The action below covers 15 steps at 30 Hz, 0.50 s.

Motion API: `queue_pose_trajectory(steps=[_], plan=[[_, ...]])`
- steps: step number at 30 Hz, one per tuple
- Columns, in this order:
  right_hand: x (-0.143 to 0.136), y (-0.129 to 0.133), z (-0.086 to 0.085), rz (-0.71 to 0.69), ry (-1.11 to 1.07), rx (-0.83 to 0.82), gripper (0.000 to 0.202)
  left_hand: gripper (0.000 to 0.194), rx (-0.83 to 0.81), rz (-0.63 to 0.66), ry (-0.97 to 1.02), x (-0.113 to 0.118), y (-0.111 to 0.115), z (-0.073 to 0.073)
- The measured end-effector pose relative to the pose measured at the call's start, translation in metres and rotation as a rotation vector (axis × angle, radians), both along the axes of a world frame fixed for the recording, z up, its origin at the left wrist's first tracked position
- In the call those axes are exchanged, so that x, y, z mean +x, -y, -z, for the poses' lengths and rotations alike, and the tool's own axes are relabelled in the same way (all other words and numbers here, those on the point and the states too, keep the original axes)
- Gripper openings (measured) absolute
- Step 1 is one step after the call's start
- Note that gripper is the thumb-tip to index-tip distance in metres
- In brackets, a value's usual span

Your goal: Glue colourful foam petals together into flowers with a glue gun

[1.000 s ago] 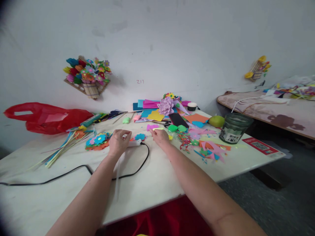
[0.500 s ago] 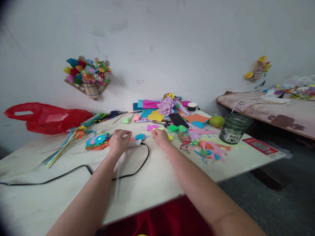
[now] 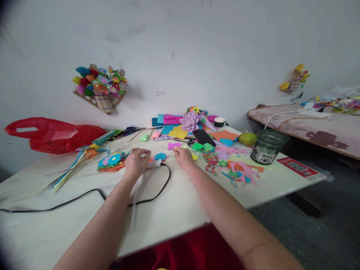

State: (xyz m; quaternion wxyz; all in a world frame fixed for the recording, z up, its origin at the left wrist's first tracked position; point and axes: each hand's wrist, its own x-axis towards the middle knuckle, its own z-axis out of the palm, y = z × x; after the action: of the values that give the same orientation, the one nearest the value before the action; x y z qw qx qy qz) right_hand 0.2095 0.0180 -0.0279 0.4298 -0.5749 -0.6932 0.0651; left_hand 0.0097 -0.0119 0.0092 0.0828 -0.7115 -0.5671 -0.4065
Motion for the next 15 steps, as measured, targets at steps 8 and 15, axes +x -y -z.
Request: queue_pose_trajectory(steps=[8, 15], plan=[[-0.0005, 0.0010, -0.0024, 0.053, 0.014, 0.025, 0.030, 0.022, -0.010, -0.006, -0.010, 0.0004, 0.0003, -0.0004], [-0.0008, -0.0006, -0.0004, -0.012, 0.011, 0.054, 0.015, 0.022, -0.014, -0.002, -0.015, -0.0001, -0.0003, 0.0010]])
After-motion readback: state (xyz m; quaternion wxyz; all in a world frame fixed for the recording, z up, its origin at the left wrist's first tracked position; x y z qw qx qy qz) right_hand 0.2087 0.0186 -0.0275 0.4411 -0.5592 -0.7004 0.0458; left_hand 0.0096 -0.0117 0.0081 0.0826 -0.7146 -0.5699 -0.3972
